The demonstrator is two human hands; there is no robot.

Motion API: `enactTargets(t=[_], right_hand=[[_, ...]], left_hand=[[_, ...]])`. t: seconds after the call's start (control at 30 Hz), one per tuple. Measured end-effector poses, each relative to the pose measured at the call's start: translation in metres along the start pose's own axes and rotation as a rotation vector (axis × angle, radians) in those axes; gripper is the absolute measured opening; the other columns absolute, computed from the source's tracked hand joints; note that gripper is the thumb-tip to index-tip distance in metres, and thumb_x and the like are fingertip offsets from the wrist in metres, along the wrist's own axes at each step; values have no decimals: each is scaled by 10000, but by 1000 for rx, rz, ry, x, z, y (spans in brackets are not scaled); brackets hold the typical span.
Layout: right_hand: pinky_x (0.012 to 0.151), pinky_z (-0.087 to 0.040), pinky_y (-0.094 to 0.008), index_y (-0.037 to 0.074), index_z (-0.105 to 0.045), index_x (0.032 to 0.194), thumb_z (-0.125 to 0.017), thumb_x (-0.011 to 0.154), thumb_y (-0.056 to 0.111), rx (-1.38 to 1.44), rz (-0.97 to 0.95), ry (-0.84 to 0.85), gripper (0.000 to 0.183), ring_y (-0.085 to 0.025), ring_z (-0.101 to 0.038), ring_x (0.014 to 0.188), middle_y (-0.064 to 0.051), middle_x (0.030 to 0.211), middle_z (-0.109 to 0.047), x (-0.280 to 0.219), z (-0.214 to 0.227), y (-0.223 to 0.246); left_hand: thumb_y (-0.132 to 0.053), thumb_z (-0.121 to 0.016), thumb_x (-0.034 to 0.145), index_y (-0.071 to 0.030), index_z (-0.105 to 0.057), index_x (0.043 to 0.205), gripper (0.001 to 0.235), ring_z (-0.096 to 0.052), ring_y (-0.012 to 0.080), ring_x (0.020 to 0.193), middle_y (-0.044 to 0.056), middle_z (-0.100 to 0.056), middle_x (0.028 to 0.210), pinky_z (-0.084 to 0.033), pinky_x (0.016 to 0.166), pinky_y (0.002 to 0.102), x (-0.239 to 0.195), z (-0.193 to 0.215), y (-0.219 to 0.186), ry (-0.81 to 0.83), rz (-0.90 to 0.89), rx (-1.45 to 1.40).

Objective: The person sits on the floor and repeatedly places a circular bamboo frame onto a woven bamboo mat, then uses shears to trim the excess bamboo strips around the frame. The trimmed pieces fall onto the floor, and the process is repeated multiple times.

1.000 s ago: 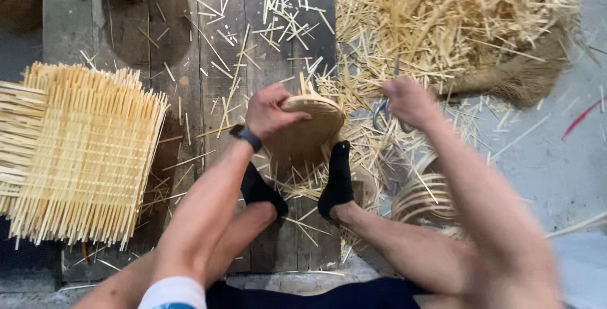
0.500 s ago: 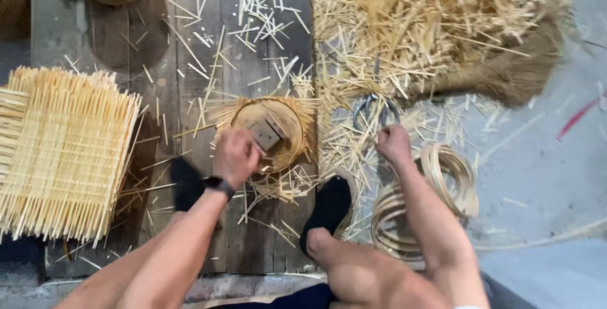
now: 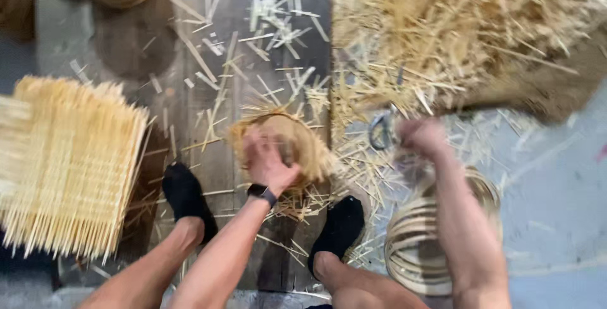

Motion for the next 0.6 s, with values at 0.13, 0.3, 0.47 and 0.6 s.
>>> enactTargets(t=[0.13, 0.3, 0.47, 0.6], right_hand=[[711, -451, -463, 49, -653, 1203, -693, 932, 307, 887, -419, -451, 377, -374, -565, 841, -252, 1041, -645, 26, 53, -89], [959, -453, -542, 17, -448, 1468, -719, 892, 397, 514, -302, -600, 741, -476, -537, 1157, -306, 1343, -543, 46, -17, -46], [1033, -472, -505, -36, -577, 1262, -840, 771, 456, 268, -404, -318, 743, -454, -570, 1210, -294, 1291, -603, -7, -111, 26], [992, -507, -486, 12, -626, 1203, -849, 741, 452, 466, -473, -270, 676, -428, -622, 1157, -256, 1225, -648, -18, -91, 47]], left_hand=[[-572, -851, 654, 102, -174, 1574, 1326, -306, 445, 1443, 313, -296, 1558, -250, 1158, 607, -15, -13, -4, -220, 177, -248], [-585, -877, 652, 31, -205, 1548, 1279, -390, 457, 1361, 295, -370, 1498, -285, 1129, 611, -3, 9, -1, -120, 115, -171], [-490, -877, 573, -45, -242, 1545, 1243, -480, 413, 1298, 234, -451, 1428, -372, 1097, 572, -12, 27, 1, -260, -73, -142], [-441, -857, 603, -34, -193, 1579, 1249, -486, 404, 1286, 244, -432, 1451, -404, 1077, 504, -3, 27, -8, -162, -193, -163]])
Point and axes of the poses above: each hand's wrist, its own x-axis towards the middle knuckle, its own z-axis out of the back of the hand, y = z × x, the point moved 1 cm from there along x, towards the middle knuckle
